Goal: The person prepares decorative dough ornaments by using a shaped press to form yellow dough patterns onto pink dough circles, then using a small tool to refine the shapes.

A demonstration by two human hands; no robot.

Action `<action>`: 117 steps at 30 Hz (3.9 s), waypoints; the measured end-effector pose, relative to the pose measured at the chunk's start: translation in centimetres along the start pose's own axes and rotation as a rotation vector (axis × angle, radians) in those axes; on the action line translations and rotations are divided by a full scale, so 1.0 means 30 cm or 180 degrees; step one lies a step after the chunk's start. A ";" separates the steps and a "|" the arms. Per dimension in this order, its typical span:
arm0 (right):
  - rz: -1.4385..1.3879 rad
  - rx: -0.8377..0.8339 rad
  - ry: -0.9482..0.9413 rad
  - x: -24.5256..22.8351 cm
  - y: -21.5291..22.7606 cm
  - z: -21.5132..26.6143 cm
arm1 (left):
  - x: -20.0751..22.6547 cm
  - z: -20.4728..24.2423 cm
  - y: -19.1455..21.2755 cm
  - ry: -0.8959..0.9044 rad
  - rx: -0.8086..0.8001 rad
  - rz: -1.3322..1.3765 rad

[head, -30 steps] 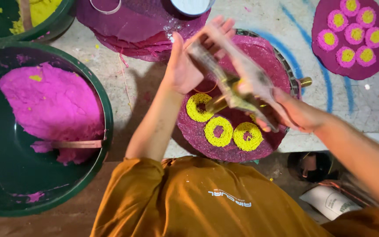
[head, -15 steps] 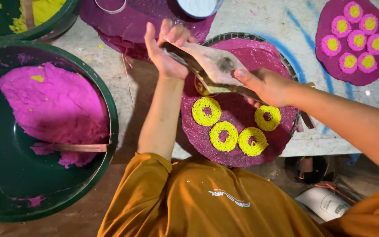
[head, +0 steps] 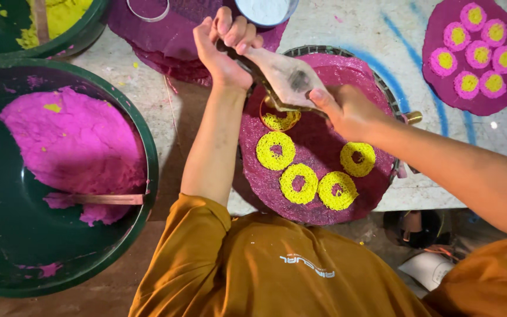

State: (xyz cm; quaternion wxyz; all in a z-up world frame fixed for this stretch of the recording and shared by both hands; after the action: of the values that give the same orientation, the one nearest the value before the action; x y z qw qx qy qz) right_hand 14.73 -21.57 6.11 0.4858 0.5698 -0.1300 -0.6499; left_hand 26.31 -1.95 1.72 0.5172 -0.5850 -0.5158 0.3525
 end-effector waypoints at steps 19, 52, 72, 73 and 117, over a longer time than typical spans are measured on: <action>-0.2166 0.0981 0.0238 0.341 0.153 0.329 | -0.283 0.213 -0.127 0.0104 -0.0554 -0.6491; -0.3685 0.2815 0.0723 0.555 -0.156 0.763 | -0.256 0.406 -0.153 -0.0278 0.0015 -0.7754; -0.4008 0.2719 0.0850 0.563 -0.197 0.745 | -0.341 0.257 -0.213 -0.0110 0.0391 -0.7602; -0.4070 0.2733 0.0818 0.561 -0.199 0.744 | -0.376 0.218 -0.203 0.0074 0.0300 -0.7631; 0.0464 0.0266 -0.0398 0.230 0.186 0.011 | -0.304 -0.132 0.184 -0.0114 0.1112 -0.0024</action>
State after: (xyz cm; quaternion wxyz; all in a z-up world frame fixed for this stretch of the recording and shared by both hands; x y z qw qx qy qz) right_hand 17.99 -29.83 6.00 0.4986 0.5369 -0.2282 -0.6411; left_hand 29.39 -11.35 -3.88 0.6030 -0.4779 -0.4581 0.4451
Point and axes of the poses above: each hand's wrist, its own z-axis away from the middle knuckle, its own y-axis out of the back of the hand, x = y × z, the point moved 10 cm from there along -z, towards the middle knuckle, and after that the axes turned 9 degrees about y, right-handed, at the moved point
